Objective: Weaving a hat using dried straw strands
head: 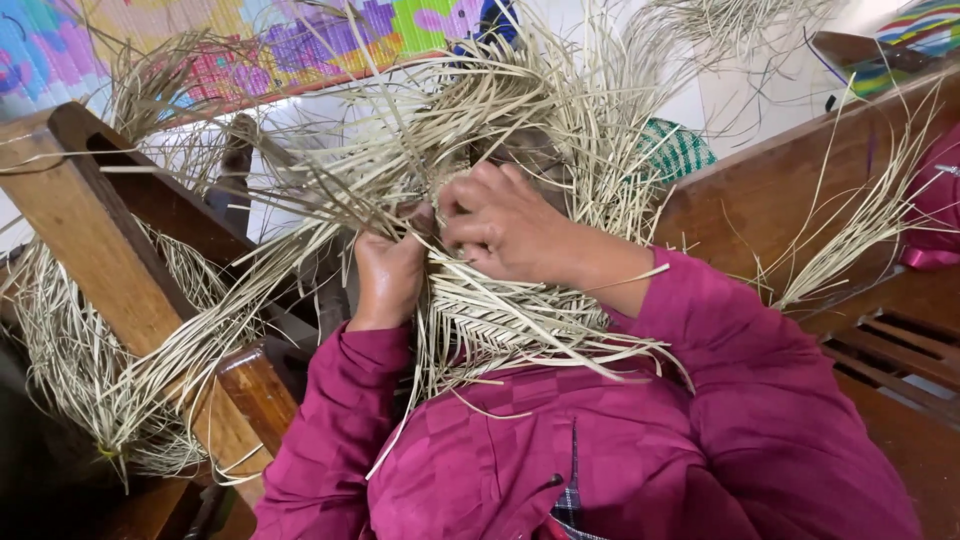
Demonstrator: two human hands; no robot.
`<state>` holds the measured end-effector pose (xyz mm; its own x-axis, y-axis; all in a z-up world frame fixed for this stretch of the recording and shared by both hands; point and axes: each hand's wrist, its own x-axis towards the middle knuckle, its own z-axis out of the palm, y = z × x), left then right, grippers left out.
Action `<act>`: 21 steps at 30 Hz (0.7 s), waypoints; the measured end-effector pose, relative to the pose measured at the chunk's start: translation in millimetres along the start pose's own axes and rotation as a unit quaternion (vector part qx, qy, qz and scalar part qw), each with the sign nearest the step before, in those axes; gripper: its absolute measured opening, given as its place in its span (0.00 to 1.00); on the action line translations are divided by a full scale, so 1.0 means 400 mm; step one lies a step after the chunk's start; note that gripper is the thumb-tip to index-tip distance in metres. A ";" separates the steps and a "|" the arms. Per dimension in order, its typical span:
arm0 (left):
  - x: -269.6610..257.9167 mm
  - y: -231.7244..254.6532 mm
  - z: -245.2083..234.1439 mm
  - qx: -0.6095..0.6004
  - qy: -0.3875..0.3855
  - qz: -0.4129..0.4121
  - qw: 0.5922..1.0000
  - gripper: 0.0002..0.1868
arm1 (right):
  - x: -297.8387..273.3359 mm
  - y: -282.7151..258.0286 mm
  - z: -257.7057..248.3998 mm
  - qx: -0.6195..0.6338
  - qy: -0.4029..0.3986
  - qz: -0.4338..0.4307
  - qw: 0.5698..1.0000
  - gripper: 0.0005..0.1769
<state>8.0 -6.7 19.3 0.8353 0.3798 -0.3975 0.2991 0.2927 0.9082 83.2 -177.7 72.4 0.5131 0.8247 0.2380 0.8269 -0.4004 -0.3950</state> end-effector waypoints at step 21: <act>-0.010 0.040 -0.006 0.040 -0.025 -0.001 0.999 0.08 | 0.089 0.045 -0.060 -0.167 0.092 -0.090 0.978 0.07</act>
<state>8.5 -1.5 35.0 0.8560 0.3354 -0.3935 0.3344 0.2213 0.9161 121.7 -165.0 95.0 0.3589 0.8209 0.4442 0.9213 -0.3880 -0.0273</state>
